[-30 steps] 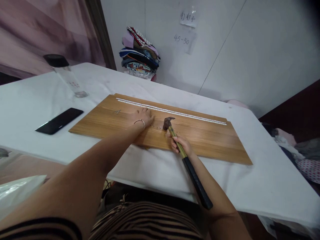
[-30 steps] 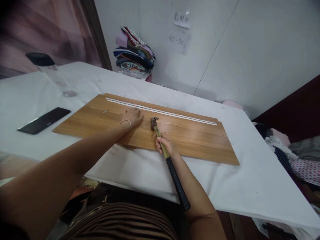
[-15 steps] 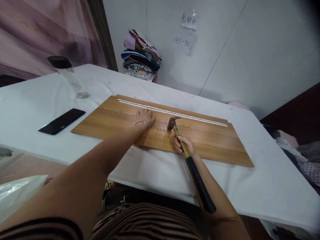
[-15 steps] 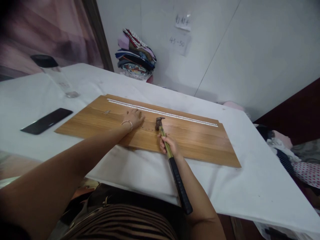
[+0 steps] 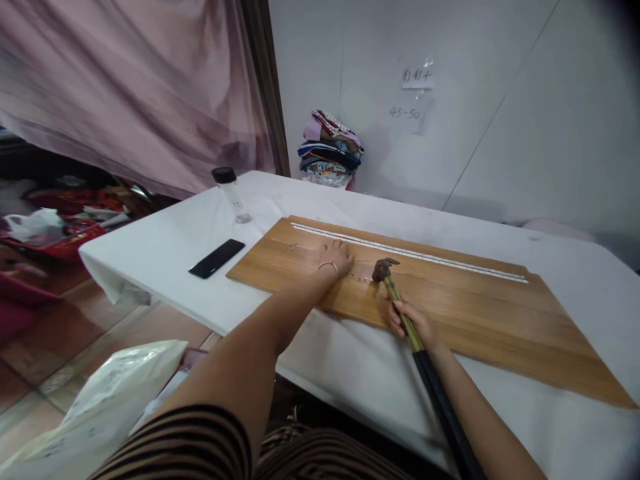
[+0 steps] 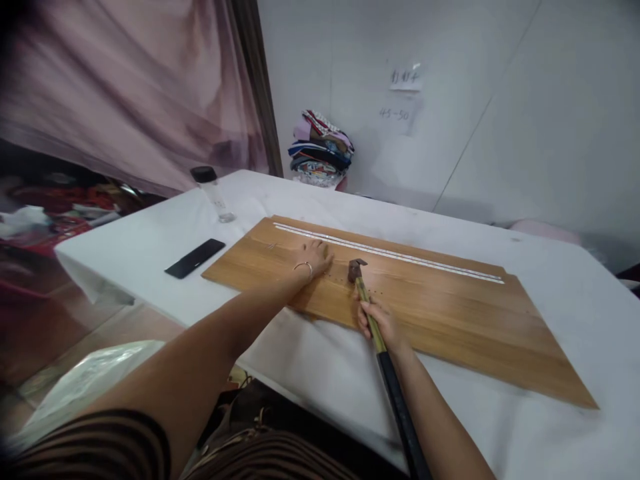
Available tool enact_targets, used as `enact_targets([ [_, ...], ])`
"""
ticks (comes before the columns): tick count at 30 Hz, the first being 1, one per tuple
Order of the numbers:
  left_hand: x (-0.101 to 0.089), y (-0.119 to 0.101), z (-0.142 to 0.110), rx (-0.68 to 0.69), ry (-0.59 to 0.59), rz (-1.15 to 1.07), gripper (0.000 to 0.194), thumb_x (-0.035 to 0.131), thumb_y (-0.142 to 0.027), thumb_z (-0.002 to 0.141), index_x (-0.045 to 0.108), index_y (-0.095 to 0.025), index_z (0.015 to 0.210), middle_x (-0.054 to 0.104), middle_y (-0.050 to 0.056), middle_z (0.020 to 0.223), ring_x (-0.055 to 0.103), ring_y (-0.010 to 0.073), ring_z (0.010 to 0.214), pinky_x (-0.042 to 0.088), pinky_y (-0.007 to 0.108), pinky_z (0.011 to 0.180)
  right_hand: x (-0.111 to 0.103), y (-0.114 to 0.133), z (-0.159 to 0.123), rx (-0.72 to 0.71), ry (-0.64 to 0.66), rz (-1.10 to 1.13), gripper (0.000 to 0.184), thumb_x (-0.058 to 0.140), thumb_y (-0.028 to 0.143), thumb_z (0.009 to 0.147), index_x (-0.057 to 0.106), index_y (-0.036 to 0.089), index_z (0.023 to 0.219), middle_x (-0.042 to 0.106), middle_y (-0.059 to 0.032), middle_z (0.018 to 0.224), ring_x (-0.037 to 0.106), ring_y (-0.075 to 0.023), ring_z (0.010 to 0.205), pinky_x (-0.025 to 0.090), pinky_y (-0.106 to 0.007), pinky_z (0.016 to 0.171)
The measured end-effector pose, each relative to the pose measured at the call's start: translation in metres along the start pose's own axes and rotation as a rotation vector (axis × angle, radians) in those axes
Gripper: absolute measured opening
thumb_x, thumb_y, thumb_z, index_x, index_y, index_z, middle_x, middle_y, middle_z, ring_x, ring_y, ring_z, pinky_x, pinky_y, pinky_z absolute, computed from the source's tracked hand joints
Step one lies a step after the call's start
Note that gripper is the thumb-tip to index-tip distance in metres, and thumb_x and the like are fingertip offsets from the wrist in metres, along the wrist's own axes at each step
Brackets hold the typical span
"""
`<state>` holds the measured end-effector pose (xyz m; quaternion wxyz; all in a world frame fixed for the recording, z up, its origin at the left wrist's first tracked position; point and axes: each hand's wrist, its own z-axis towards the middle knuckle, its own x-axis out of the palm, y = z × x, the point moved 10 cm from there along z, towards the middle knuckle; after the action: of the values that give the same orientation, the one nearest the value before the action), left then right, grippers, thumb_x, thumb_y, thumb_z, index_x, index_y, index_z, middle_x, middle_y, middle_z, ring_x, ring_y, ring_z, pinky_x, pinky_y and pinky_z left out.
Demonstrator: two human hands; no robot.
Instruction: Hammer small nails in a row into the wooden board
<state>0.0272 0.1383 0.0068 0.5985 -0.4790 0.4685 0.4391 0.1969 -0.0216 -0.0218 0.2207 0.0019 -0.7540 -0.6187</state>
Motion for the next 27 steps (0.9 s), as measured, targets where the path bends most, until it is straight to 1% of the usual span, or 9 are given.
enact_targets([
  [8, -0.005, -0.003, -0.003, -0.005, -0.005, -0.008, 0.042, 0.039, -0.045, 0.098, 0.063, -0.023, 0.125, 0.060, 0.011, 0.141, 0.047, 0.0282, 0.135, 0.035, 0.047, 0.112, 0.002, -0.001, 0.001, -0.003, 0.019, 0.003, 0.046, 0.072, 0.056, 0.078, 0.057, 0.020, 0.102, 0.051, 0.0072, 0.057, 0.042, -0.0081, 0.036, 0.026, -0.022, 0.039],
  [15, 0.000, 0.000, 0.000, 0.003, -0.003, -0.014, 0.045, 0.039, -0.046, 0.097, 0.062, -0.023, 0.129, 0.058, 0.012, 0.145, 0.046, 0.0289, 0.137, 0.034, 0.049, 0.113, 0.004, 0.003, 0.003, -0.024, 0.044, 0.002, 0.044, 0.070, 0.053, 0.080, 0.058, 0.019, 0.105, 0.050, 0.0075, 0.056, 0.041, -0.0079, 0.035, 0.024, -0.023, 0.038],
  [22, -0.001, 0.002, 0.005, 0.005, -0.004, -0.016, 0.047, 0.036, -0.045, 0.098, 0.062, -0.021, 0.128, 0.057, 0.013, 0.147, 0.045, 0.0297, 0.140, 0.033, 0.050, 0.114, 0.005, 0.009, 0.006, -0.042, 0.050, 0.013, 0.043, 0.069, 0.053, 0.078, 0.056, 0.019, 0.099, 0.048, 0.0101, 0.053, 0.038, -0.0075, 0.033, 0.023, -0.023, 0.036],
  [27, 0.004, 0.004, 0.009, 0.024, -0.010, -0.009, 0.050, 0.036, -0.047, 0.096, 0.061, -0.020, 0.130, 0.057, 0.015, 0.146, 0.047, 0.0315, 0.138, 0.035, 0.051, 0.112, 0.002, 0.011, 0.006, -0.046, 0.031, 0.021, 0.042, 0.068, 0.052, 0.078, 0.056, 0.019, 0.102, 0.049, 0.0102, 0.054, 0.040, -0.0076, 0.034, 0.025, -0.022, 0.036],
])
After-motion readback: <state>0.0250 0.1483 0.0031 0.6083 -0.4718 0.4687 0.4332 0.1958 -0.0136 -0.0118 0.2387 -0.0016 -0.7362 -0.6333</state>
